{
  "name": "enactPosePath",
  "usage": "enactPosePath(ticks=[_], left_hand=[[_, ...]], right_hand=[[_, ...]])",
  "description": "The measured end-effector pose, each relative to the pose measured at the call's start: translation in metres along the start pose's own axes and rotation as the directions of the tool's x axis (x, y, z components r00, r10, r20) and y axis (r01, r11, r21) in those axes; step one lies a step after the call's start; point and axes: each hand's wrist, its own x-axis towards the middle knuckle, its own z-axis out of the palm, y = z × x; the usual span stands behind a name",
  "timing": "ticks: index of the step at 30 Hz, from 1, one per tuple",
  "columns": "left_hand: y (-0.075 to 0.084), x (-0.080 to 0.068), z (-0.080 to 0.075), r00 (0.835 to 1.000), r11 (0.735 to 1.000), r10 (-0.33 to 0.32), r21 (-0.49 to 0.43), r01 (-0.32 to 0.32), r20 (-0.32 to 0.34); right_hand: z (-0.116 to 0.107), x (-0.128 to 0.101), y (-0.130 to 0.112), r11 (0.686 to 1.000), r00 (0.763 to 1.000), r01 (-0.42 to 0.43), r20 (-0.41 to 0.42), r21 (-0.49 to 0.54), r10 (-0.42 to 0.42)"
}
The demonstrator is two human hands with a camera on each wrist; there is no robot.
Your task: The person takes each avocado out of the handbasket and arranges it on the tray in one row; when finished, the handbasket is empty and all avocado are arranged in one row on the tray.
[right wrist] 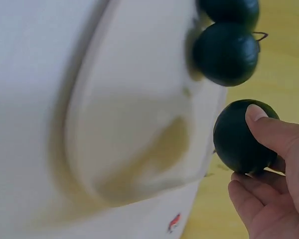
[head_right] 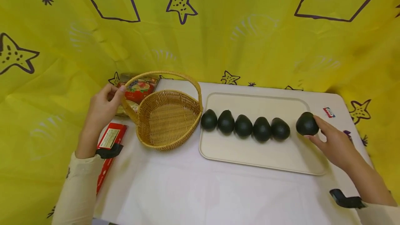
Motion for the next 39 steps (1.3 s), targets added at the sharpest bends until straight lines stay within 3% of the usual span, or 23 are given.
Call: enactPosePath(ticks=[8, 21, 39], left_hand=[[0.001, 0.000, -0.001, 1.000, 1.000, 0.000, 0.018, 0.000, 0.008], [0.001, 0.000, 0.000, 1.000, 1.000, -0.012, 0.003, 0.012, 0.003], [-0.001, -0.001, 0.002, 1.000, 1.000, 0.007, 0.024, -0.006, -0.015]], right_hand=[[0.019, 0.001, 0.018, 1.000, 1.000, 0.022, -0.017, 0.014, -0.022], [0.026, 0.006, 0.018, 0.987, 0.996, 0.076, 0.026, 0.139, -0.080], [0.026, 0.005, 0.016, 0.987, 0.997, 0.024, 0.069, 0.158, -0.036]])
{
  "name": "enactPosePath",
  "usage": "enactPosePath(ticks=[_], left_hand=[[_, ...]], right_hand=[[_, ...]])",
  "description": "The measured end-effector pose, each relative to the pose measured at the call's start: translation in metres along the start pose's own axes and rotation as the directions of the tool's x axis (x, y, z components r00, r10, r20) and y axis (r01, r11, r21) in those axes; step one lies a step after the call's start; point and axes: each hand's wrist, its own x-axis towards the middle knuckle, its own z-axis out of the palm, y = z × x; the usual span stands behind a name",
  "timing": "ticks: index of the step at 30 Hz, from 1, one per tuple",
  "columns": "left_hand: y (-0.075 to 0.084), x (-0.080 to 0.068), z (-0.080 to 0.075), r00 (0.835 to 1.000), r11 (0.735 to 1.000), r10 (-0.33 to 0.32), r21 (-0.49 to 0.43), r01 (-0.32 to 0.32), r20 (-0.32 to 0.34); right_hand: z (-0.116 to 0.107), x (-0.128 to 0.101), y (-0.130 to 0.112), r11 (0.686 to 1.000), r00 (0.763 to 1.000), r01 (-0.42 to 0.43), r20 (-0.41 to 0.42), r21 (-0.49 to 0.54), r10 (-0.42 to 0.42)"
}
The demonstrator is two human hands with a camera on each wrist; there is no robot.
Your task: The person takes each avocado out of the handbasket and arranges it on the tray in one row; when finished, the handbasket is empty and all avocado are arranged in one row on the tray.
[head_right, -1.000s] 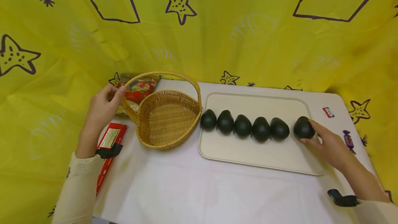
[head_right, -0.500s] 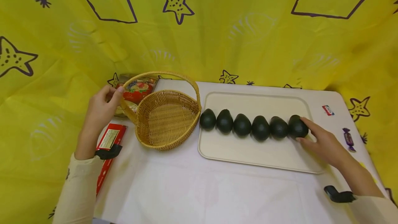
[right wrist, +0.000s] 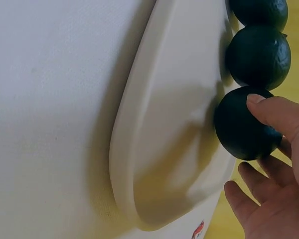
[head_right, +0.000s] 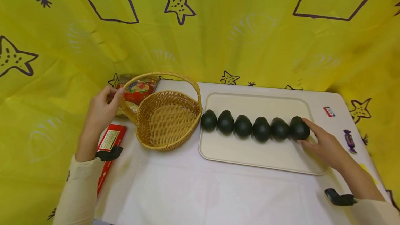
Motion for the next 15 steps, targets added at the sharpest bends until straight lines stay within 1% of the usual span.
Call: enactPosePath(ticks=[3, 6, 8, 10, 11, 12, 13, 14, 15], left_hand=[[-0.001, -0.001, 0.002, 0.999, 1.000, 0.026, -0.005, -0.026, -0.019], [-0.002, -0.004, 0.005, 0.997, 0.998, 0.053, -0.010, -0.054, -0.058], [-0.002, -0.007, 0.008, 0.991, 0.997, 0.074, -0.019, -0.077, -0.109], [0.000, -0.012, 0.010, 0.977, 0.992, 0.115, -0.032, -0.123, -0.179], [0.001, -0.014, 0.011, 0.963, 0.986, 0.147, -0.038, -0.159, -0.225], [0.003, -0.017, 0.012, 0.944, 0.978, 0.184, -0.044, -0.203, -0.273], [0.004, -0.019, 0.013, 0.919, 0.966, 0.231, -0.038, -0.256, -0.320], [0.005, -0.022, 0.015, 0.888, 0.950, 0.283, -0.023, -0.312, -0.363], [0.007, -0.025, 0.017, 0.860, 0.932, 0.331, -0.008, -0.363, -0.388]], right_hand=[[-0.001, -0.001, -0.001, 1.000, 1.000, 0.000, -0.012, 0.000, 0.000], [-0.002, -0.001, -0.002, 1.000, 1.000, 0.003, -0.020, 0.003, -0.003], [-0.003, -0.001, -0.003, 1.000, 1.000, 0.001, -0.013, 0.002, -0.001], [-0.003, -0.001, -0.003, 1.000, 1.000, -0.004, -0.005, 0.001, 0.004], [-0.004, -0.002, -0.003, 1.000, 1.000, -0.007, -0.001, 0.001, 0.007], [-0.004, -0.002, -0.004, 1.000, 1.000, -0.009, 0.001, 0.000, 0.009], [-0.004, -0.003, -0.004, 1.000, 1.000, -0.010, 0.001, -0.003, 0.010], [-0.005, -0.004, -0.004, 1.000, 1.000, -0.009, -0.002, -0.006, 0.009], [-0.005, -0.004, -0.005, 1.000, 1.000, -0.009, -0.005, -0.006, 0.009]])
